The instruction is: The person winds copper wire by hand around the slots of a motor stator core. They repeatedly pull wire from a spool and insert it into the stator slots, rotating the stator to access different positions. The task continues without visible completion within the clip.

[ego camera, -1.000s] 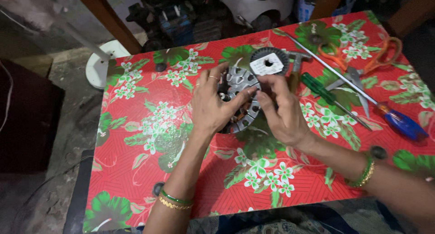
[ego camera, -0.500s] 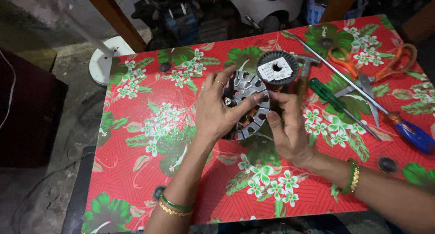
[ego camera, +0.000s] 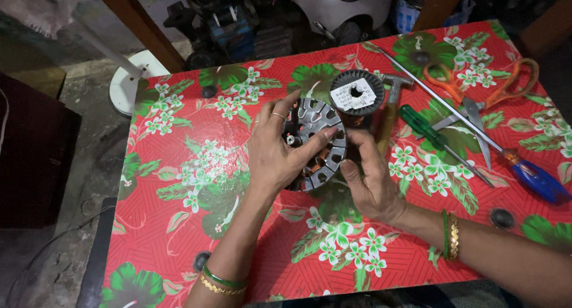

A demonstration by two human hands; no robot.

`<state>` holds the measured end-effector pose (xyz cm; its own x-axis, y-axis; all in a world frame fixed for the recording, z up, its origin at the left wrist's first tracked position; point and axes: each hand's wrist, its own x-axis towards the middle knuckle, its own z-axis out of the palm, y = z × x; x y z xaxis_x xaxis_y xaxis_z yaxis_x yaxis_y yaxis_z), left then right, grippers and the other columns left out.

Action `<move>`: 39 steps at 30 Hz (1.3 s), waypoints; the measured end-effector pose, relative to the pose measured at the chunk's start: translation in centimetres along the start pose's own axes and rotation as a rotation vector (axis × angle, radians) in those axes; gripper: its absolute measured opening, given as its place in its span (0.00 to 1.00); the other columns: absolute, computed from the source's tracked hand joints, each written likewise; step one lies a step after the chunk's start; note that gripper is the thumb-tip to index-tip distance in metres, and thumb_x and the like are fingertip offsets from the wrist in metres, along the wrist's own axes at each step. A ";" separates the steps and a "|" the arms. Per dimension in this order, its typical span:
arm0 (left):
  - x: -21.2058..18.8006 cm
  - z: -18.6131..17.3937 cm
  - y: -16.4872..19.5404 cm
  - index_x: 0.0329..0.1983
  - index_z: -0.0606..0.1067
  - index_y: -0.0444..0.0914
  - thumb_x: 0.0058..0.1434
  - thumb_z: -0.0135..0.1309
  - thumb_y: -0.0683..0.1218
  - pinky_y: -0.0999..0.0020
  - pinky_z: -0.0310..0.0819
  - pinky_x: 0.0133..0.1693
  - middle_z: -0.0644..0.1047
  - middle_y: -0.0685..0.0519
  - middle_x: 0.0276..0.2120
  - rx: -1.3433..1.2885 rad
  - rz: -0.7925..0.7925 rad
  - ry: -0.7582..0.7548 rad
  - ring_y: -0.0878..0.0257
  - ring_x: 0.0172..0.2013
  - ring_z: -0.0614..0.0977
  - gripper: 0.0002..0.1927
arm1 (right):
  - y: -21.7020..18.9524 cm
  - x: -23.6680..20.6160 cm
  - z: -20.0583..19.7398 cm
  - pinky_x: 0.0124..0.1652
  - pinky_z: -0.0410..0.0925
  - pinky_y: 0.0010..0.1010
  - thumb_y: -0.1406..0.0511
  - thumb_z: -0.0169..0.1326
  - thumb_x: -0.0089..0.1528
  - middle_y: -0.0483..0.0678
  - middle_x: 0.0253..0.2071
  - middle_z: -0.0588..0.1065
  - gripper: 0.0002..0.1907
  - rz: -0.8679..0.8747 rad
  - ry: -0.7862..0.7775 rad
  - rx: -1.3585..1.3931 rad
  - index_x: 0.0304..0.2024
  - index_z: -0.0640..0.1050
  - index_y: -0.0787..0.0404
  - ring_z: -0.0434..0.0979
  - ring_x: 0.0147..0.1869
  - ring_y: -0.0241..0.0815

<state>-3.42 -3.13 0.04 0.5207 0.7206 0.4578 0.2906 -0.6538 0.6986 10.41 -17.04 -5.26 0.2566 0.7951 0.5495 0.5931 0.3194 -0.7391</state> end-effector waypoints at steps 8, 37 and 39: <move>-0.1 0.0 -0.2 0.63 0.74 0.38 0.50 0.68 0.64 0.56 0.75 0.52 0.77 0.45 0.49 -0.008 -0.001 -0.001 0.51 0.52 0.80 0.42 | 0.4 -0.3 0.0 0.59 0.66 0.35 0.55 0.43 0.74 0.54 0.55 0.70 0.25 0.016 -0.021 0.033 0.63 0.64 0.69 0.72 0.60 0.45; -0.1 -0.5 -0.4 0.64 0.72 0.36 0.47 0.70 0.61 0.54 0.72 0.56 0.76 0.44 0.52 -0.037 0.045 -0.039 0.49 0.55 0.78 0.45 | 0.7 -0.6 -0.2 0.62 0.63 0.31 0.57 0.47 0.73 0.52 0.57 0.69 0.25 0.060 -0.044 0.164 0.64 0.63 0.68 0.69 0.62 0.41; -0.1 -0.6 -0.4 0.64 0.72 0.36 0.47 0.70 0.61 0.54 0.72 0.56 0.76 0.44 0.52 -0.049 0.032 -0.057 0.48 0.55 0.78 0.44 | 0.7 -0.7 -0.2 0.63 0.63 0.31 0.58 0.48 0.73 0.52 0.57 0.69 0.25 0.087 -0.051 0.220 0.64 0.63 0.68 0.70 0.62 0.40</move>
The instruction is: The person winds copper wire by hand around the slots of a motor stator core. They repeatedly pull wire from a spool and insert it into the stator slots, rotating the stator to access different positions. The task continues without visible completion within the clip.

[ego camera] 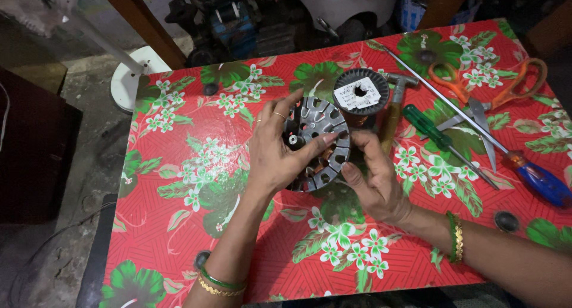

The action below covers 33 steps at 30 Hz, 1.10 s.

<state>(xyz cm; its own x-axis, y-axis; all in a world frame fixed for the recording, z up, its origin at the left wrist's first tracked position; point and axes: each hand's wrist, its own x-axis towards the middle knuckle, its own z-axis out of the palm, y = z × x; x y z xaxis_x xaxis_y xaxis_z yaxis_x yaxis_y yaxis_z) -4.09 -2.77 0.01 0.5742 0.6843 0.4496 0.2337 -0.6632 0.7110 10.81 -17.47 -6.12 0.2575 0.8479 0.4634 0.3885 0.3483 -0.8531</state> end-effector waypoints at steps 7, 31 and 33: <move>0.1 -0.3 0.1 0.65 0.72 0.36 0.48 0.70 0.61 0.54 0.71 0.57 0.75 0.44 0.52 -0.043 -0.027 -0.031 0.49 0.56 0.77 0.45 | -0.3 0.1 0.0 0.62 0.64 0.30 0.59 0.48 0.72 0.51 0.56 0.70 0.24 0.039 -0.010 0.058 0.63 0.63 0.69 0.70 0.61 0.38; 0.6 -0.6 -1.2 0.69 0.69 0.34 0.43 0.69 0.61 0.55 0.72 0.58 0.73 0.41 0.57 -0.080 0.045 -0.095 0.48 0.59 0.77 0.51 | -0.3 1.0 -0.4 0.57 0.66 0.32 0.57 0.53 0.69 0.50 0.52 0.71 0.24 0.036 -0.082 0.018 0.59 0.66 0.66 0.72 0.57 0.38; 0.5 -0.5 -1.2 0.68 0.69 0.35 0.42 0.68 0.60 0.56 0.74 0.57 0.73 0.41 0.57 -0.095 0.003 -0.086 0.49 0.58 0.78 0.50 | -0.3 1.1 -0.4 0.57 0.67 0.32 0.56 0.53 0.69 0.50 0.51 0.72 0.23 0.031 -0.086 -0.005 0.58 0.66 0.65 0.72 0.57 0.38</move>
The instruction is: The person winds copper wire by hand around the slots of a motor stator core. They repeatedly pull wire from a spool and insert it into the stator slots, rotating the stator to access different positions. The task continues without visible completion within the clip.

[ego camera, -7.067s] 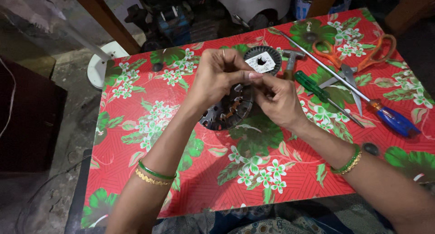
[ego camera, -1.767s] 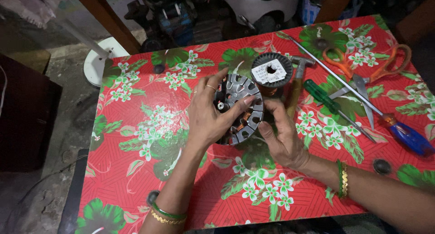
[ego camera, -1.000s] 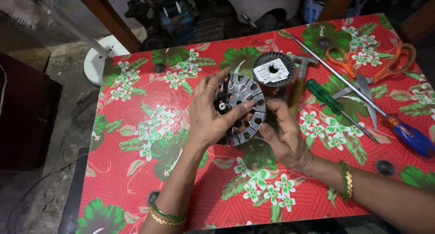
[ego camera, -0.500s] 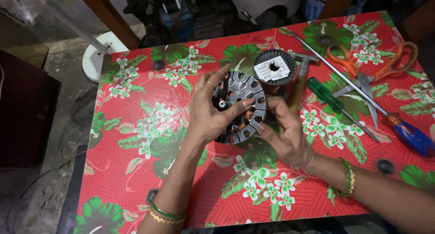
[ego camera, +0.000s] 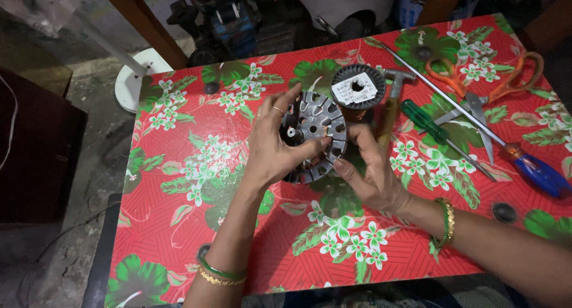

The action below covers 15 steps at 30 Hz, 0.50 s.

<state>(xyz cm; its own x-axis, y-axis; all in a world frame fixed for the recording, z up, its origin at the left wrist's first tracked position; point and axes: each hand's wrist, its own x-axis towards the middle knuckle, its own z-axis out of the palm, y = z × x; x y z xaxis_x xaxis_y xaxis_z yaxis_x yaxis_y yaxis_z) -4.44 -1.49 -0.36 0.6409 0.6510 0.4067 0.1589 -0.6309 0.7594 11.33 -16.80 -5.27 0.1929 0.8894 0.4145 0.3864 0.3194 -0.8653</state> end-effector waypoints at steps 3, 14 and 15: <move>0.0 0.1 0.2 0.68 0.70 0.36 0.42 0.69 0.60 0.54 0.72 0.58 0.75 0.42 0.56 0.060 0.037 0.018 0.48 0.58 0.77 0.50 | 0.0 0.0 0.0 0.56 0.66 0.33 0.56 0.52 0.69 0.50 0.51 0.72 0.23 -0.022 0.006 -0.048 0.57 0.66 0.65 0.72 0.56 0.39; -0.2 0.4 0.7 0.68 0.71 0.40 0.41 0.68 0.61 0.53 0.70 0.57 0.75 0.44 0.53 0.081 -0.040 0.053 0.49 0.56 0.76 0.49 | -0.1 0.1 0.0 0.57 0.66 0.34 0.54 0.51 0.70 0.52 0.53 0.72 0.24 -0.062 0.021 -0.082 0.58 0.65 0.66 0.73 0.58 0.42; -0.2 0.4 0.8 0.67 0.71 0.40 0.41 0.69 0.61 0.53 0.70 0.57 0.75 0.44 0.53 0.082 -0.046 0.054 0.49 0.56 0.76 0.49 | -0.2 0.1 0.0 0.57 0.66 0.34 0.54 0.51 0.70 0.52 0.52 0.73 0.24 -0.055 0.020 -0.079 0.58 0.66 0.66 0.73 0.57 0.42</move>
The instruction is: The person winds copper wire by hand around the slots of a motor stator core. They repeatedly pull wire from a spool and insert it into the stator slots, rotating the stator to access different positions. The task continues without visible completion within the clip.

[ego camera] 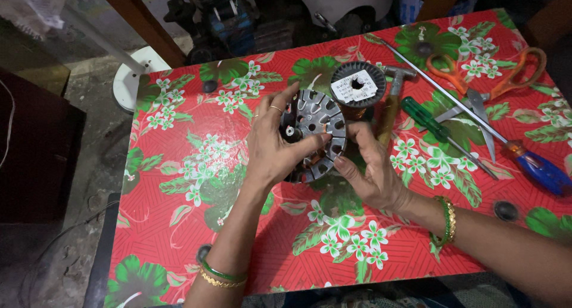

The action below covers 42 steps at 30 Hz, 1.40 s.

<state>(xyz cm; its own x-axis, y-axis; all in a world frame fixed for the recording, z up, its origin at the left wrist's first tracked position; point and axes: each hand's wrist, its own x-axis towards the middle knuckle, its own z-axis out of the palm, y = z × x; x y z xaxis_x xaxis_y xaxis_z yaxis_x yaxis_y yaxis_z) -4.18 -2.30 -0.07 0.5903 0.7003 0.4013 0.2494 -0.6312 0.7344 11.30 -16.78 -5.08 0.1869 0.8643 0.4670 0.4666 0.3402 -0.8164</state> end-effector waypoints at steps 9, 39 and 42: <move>0.2 0.2 0.4 0.63 0.73 0.42 0.40 0.68 0.58 0.54 0.70 0.56 0.75 0.47 0.52 -0.008 -0.025 0.027 0.49 0.56 0.75 0.44 | -0.5 0.1 0.0 0.57 0.66 0.34 0.53 0.49 0.70 0.53 0.52 0.72 0.26 0.028 0.007 -0.020 0.59 0.66 0.67 0.73 0.57 0.41; 0.1 -0.9 -1.3 0.72 0.66 0.37 0.40 0.70 0.58 0.53 0.68 0.63 0.72 0.41 0.60 -0.074 0.090 -0.114 0.46 0.63 0.73 0.55 | -0.1 0.2 -0.2 0.55 0.67 0.34 0.52 0.51 0.70 0.51 0.49 0.73 0.25 0.013 -0.004 -0.056 0.57 0.66 0.66 0.74 0.54 0.41; 0.0 -0.8 -1.1 0.71 0.67 0.37 0.39 0.69 0.58 0.54 0.70 0.61 0.72 0.42 0.59 -0.071 0.036 -0.111 0.47 0.61 0.76 0.54 | -0.3 0.2 -0.2 0.55 0.67 0.34 0.52 0.50 0.70 0.51 0.49 0.73 0.26 0.019 -0.013 -0.037 0.57 0.66 0.66 0.74 0.55 0.41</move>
<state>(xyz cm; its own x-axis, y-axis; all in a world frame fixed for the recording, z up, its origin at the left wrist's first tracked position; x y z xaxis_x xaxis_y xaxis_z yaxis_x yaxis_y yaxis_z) -5.09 -1.28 -0.44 0.6802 0.6341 0.3678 0.1738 -0.6269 0.7595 11.37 -16.75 -4.66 0.1848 0.8751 0.4472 0.4948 0.3104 -0.8117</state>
